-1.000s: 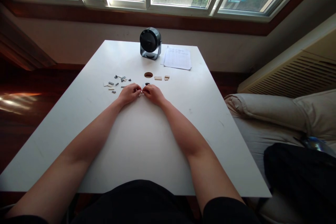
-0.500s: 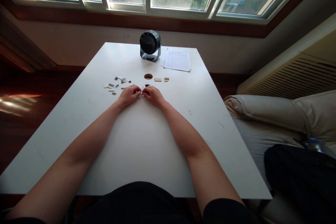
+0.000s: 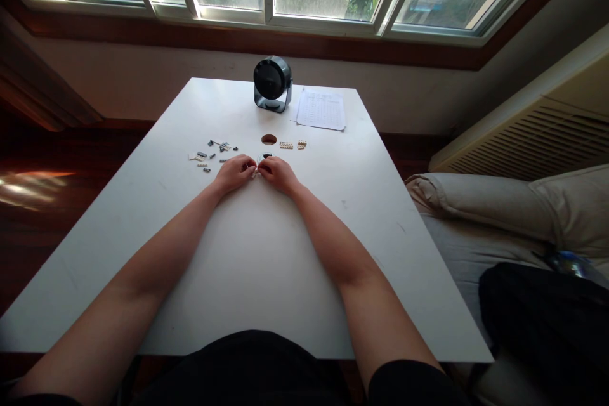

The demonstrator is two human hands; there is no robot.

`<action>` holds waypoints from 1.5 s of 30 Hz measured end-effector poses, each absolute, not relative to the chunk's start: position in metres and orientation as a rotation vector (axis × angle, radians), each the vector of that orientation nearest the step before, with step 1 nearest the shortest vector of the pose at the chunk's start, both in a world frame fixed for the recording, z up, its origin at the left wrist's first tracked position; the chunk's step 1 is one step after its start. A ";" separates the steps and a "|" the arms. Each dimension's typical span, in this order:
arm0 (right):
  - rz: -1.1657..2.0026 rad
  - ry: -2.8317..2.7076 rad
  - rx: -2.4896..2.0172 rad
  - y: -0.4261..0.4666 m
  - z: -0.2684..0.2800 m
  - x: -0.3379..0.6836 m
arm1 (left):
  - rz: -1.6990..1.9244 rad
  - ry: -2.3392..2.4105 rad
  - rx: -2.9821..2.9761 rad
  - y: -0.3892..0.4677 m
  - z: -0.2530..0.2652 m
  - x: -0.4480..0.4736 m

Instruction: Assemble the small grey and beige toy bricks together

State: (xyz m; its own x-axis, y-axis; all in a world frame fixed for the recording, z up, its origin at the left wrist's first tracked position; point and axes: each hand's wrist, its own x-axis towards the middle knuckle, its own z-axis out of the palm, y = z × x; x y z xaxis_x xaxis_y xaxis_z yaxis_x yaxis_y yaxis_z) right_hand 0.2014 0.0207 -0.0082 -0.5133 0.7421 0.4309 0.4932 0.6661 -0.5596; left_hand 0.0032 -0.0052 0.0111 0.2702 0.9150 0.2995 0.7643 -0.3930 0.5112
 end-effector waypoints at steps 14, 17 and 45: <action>0.498 -2.217 -0.961 0.019 -0.006 0.201 | 0.802 1.568 2.268 -0.006 0.013 0.004; 0.499 -2.215 -0.951 0.019 -0.006 0.201 | 0.805 1.560 2.283 -0.005 0.011 0.003; 0.499 -2.209 -0.936 0.020 -0.010 0.202 | 0.723 1.585 2.305 -0.006 0.011 0.007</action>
